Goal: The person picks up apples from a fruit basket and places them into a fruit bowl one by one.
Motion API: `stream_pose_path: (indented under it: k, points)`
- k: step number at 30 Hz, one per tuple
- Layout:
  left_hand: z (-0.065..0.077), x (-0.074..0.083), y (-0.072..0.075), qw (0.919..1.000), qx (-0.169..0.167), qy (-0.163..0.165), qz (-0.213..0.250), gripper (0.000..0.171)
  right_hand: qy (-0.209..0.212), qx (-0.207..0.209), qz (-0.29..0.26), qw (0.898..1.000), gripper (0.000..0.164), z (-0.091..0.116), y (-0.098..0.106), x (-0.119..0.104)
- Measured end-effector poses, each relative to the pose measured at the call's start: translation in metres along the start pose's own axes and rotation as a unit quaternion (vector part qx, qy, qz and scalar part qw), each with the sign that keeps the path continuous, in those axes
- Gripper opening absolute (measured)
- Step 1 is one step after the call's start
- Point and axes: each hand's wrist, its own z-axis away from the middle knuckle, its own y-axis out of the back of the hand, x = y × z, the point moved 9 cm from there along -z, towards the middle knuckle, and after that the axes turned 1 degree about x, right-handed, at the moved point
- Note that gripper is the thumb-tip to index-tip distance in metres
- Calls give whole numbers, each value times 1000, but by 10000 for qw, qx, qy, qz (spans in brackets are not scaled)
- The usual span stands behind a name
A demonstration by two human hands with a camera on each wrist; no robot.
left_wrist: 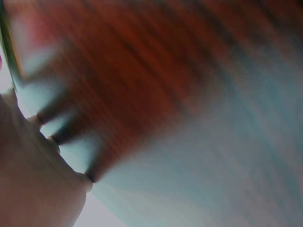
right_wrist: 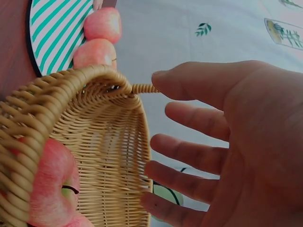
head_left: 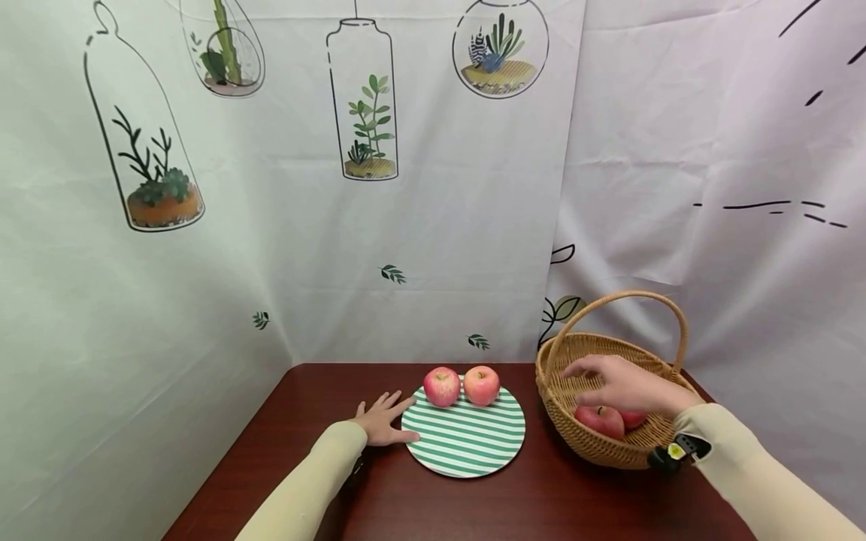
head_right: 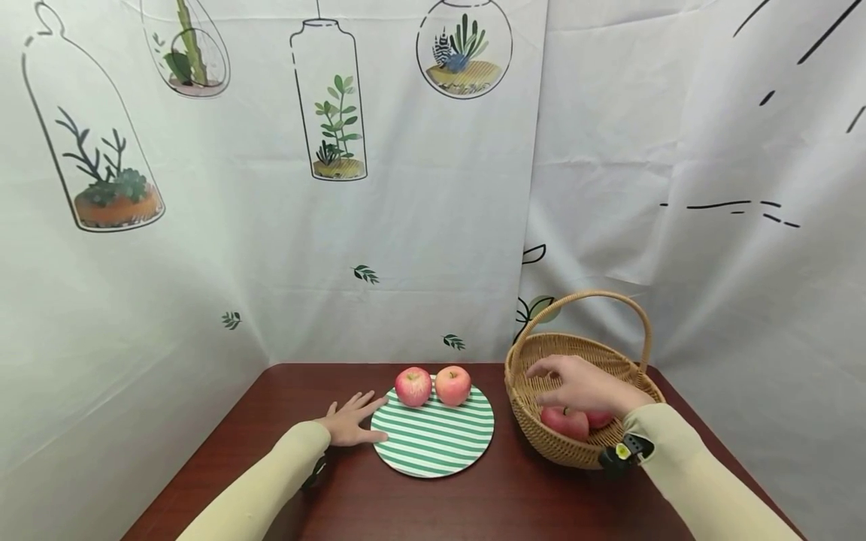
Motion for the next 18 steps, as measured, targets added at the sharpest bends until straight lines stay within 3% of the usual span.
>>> stream_pose_path:
  k: [5,13,18]
  points:
    - [0,-2,-1,10000,12,-1,32,96,148,-272,-118,9995,39,-4,-3,4]
    - [4,3,4,9997,-107,197,-55,91,-5,-877,-520,9948,49,-7,-14,9]
    - [4,4,3,9996,-108,203,-163,88,-90,-919,-546,9942,51,-9,-16,14]
